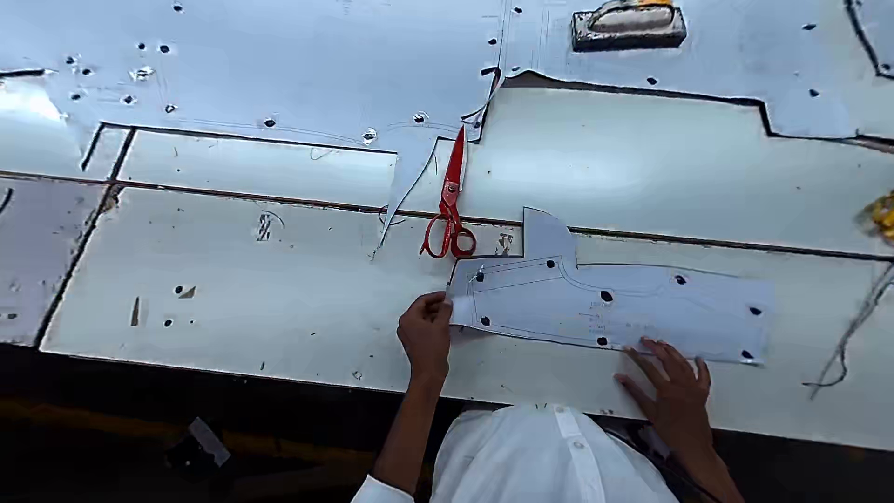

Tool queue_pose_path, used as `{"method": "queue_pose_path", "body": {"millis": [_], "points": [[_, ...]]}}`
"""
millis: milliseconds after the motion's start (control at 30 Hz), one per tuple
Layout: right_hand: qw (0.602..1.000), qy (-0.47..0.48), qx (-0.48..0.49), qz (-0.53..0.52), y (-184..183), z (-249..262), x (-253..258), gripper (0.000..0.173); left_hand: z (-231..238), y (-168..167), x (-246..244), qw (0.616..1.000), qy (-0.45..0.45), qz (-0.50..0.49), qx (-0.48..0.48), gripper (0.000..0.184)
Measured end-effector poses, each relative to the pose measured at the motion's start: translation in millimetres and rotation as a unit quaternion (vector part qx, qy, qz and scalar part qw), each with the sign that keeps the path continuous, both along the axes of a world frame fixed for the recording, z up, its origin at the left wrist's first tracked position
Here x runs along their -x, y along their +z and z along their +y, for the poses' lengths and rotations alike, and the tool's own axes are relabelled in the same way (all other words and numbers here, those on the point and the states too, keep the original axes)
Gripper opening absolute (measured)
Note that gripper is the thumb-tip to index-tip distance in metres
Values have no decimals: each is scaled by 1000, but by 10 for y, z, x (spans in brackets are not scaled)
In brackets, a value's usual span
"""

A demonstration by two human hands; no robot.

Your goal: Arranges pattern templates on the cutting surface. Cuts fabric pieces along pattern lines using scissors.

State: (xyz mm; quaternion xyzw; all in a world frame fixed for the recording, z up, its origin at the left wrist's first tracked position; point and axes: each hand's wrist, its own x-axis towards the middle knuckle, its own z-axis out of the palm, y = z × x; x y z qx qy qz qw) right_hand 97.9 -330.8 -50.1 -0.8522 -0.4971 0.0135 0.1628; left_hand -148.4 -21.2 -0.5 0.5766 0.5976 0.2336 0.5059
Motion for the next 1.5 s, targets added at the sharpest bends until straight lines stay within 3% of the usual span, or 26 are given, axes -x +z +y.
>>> {"method": "queue_pose_path", "body": {"millis": [200, 333, 400, 467, 567, 667, 767, 933, 1167, 1400, 1500], "points": [[999, -7, -36, 18, 46, 49, -501, 39, -278, -94, 127, 994, 31, -35, 102, 16], [997, -59, -34, 20, 97, 22, -522, 35, -330, -57, 157, 984, -80, 2, 159, 12], [993, -106, -39, 34, 153, 11, -336, 35, -185, -12, 208, 970, -191, 97, 112, 18], [983, -156, -64, 70, 214, 37, -28, 34, 29, 126, 231, 955, -246, 163, -16, 27], [955, -224, -126, 151, 267, 108, 528, 32, 353, 253, 123, 936, -262, 153, -179, 28], [913, -263, -176, 257, 284, 206, 1005, 32, 731, 256, -253, 922, -276, 135, -237, 32], [888, -278, -181, 319, 348, 271, 1396, 30, 959, 317, -583, 896, -323, 195, -236, 39], [895, -251, -207, 305, 265, 249, 1649, 31, 1098, 425, -859, 866, -336, 323, -181, 46], [872, -286, -252, 308, 205, 210, 1878, 31, 1324, 335, -749, 862, -316, 355, -176, 52], [859, -286, -273, 325, 73, 251, 2220, 31, 1479, 285, -700, 827, -362, 393, -175, 43], [860, -290, -260, 330, 93, 270, 2385, 32, 1579, 293, -614, 815, -381, 406, -158, 49]]}}
